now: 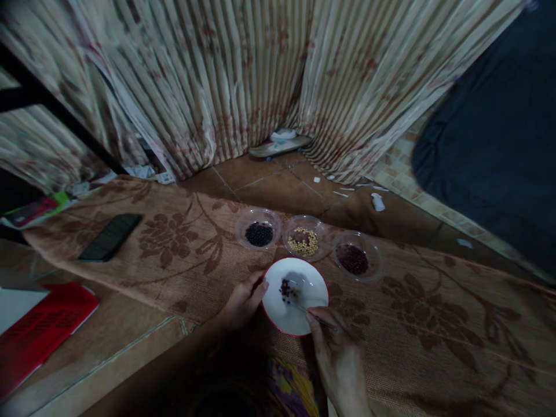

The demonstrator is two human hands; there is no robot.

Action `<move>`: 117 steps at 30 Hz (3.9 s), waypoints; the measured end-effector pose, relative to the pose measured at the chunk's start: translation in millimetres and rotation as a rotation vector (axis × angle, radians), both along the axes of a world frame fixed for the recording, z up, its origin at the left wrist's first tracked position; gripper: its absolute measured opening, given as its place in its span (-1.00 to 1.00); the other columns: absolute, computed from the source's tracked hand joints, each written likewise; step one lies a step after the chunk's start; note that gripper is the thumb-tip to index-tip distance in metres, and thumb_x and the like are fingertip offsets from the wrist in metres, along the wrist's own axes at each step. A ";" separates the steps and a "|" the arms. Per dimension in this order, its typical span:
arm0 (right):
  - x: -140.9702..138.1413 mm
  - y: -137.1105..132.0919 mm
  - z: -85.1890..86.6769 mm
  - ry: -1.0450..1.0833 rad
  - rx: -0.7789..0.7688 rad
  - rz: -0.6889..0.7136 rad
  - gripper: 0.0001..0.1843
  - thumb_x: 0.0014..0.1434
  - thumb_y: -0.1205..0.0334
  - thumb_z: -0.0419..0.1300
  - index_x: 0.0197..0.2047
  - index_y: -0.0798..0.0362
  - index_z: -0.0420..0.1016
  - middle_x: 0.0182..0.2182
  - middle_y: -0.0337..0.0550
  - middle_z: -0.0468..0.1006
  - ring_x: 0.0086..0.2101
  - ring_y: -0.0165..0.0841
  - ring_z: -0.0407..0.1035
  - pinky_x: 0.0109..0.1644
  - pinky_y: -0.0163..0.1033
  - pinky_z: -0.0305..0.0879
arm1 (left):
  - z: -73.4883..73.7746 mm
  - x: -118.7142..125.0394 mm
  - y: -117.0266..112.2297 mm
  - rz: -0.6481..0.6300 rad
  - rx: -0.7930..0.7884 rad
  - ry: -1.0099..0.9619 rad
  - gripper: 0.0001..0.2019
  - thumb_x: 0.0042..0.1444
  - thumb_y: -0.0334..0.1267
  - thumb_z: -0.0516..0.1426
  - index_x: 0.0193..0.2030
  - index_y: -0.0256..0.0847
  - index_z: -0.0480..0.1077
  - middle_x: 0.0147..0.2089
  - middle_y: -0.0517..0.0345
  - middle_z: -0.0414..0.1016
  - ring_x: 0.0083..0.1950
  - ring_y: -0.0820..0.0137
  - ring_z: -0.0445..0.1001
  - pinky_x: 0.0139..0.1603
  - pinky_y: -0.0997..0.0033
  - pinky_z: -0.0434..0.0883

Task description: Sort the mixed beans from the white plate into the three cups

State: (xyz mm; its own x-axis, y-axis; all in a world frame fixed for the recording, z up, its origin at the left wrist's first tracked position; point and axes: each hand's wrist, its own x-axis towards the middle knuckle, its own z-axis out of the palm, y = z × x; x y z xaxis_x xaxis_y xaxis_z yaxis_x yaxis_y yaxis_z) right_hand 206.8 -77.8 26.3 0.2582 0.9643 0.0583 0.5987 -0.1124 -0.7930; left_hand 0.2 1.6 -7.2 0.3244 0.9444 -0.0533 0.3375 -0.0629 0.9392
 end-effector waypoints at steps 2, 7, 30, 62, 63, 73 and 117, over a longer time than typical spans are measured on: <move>-0.5 0.3 1.4 -0.014 0.003 0.015 -0.68 0.12 -0.04 0.14 -0.32 0.02 0.55 -0.25 -0.07 0.58 -0.20 -0.24 0.47 -0.12 -0.18 0.40 | -0.2 0.1 0.0 0.005 -0.001 0.003 -0.66 0.26 -0.13 -0.06 0.08 -0.20 0.31 -0.11 0.08 0.54 -0.15 0.33 0.50 -0.11 0.41 0.39; 0.1 0.1 4.4 -0.046 0.002 0.068 -0.70 0.15 -0.01 0.13 -0.29 0.02 0.54 -0.24 -0.09 0.58 -0.20 -0.25 0.47 -0.12 -0.20 0.39 | 0.1 0.0 -0.2 0.009 -0.016 0.003 -0.66 0.25 -0.13 -0.06 0.08 -0.19 0.30 -0.11 0.09 0.54 -0.15 0.33 0.50 -0.12 0.42 0.39; 10.6 -0.5 12.8 -0.088 0.131 -0.046 -0.70 0.11 -0.02 0.16 -0.35 0.02 0.56 -0.31 -0.09 0.59 -0.28 -0.25 0.49 -0.22 -0.21 0.39 | 3.4 0.4 0.0 0.011 -0.020 -0.003 -0.66 0.25 -0.14 -0.05 0.08 -0.21 0.31 -0.13 0.08 0.54 -0.17 0.34 0.50 -0.12 0.42 0.39; 6.4 4.5 0.9 -0.101 0.144 0.003 -0.75 0.14 0.03 0.15 -0.31 -0.01 0.55 -0.27 -0.10 0.57 -0.23 -0.27 0.46 -0.16 -0.20 0.39 | 2.4 0.1 0.4 0.015 -0.035 0.020 -0.65 0.25 -0.13 -0.05 0.10 -0.18 0.31 -0.12 0.09 0.55 -0.17 0.33 0.50 -0.12 0.41 0.38; 6.4 4.7 0.3 -0.110 0.150 0.014 -0.75 0.15 0.02 0.14 -0.31 -0.01 0.55 -0.27 -0.10 0.57 -0.23 -0.27 0.46 -0.16 -0.20 0.39 | 2.4 0.3 0.2 0.015 -0.033 0.018 -0.65 0.25 -0.13 -0.05 0.10 -0.18 0.31 -0.12 0.10 0.55 -0.18 0.33 0.50 -0.13 0.42 0.38; 5.7 7.1 -6.2 -0.178 0.141 0.073 -0.73 0.18 0.01 0.11 -0.29 -0.03 0.55 -0.26 -0.12 0.58 -0.21 -0.27 0.46 -0.10 -0.15 0.36 | 3.8 -0.2 0.0 0.000 -0.026 -0.003 -0.65 0.26 -0.14 -0.05 0.10 -0.20 0.30 -0.10 0.08 0.54 -0.16 0.33 0.50 -0.12 0.42 0.38; 22.8 13.1 24.1 -0.120 0.183 -0.150 -0.71 0.10 -0.01 0.18 -0.33 0.03 0.55 -0.31 -0.09 0.59 -0.29 -0.26 0.48 -0.23 -0.23 0.38 | 1.6 0.4 0.8 -0.006 -0.020 -0.007 -0.66 0.26 -0.15 -0.05 0.10 -0.20 0.31 -0.09 0.07 0.53 -0.16 0.33 0.49 -0.12 0.41 0.38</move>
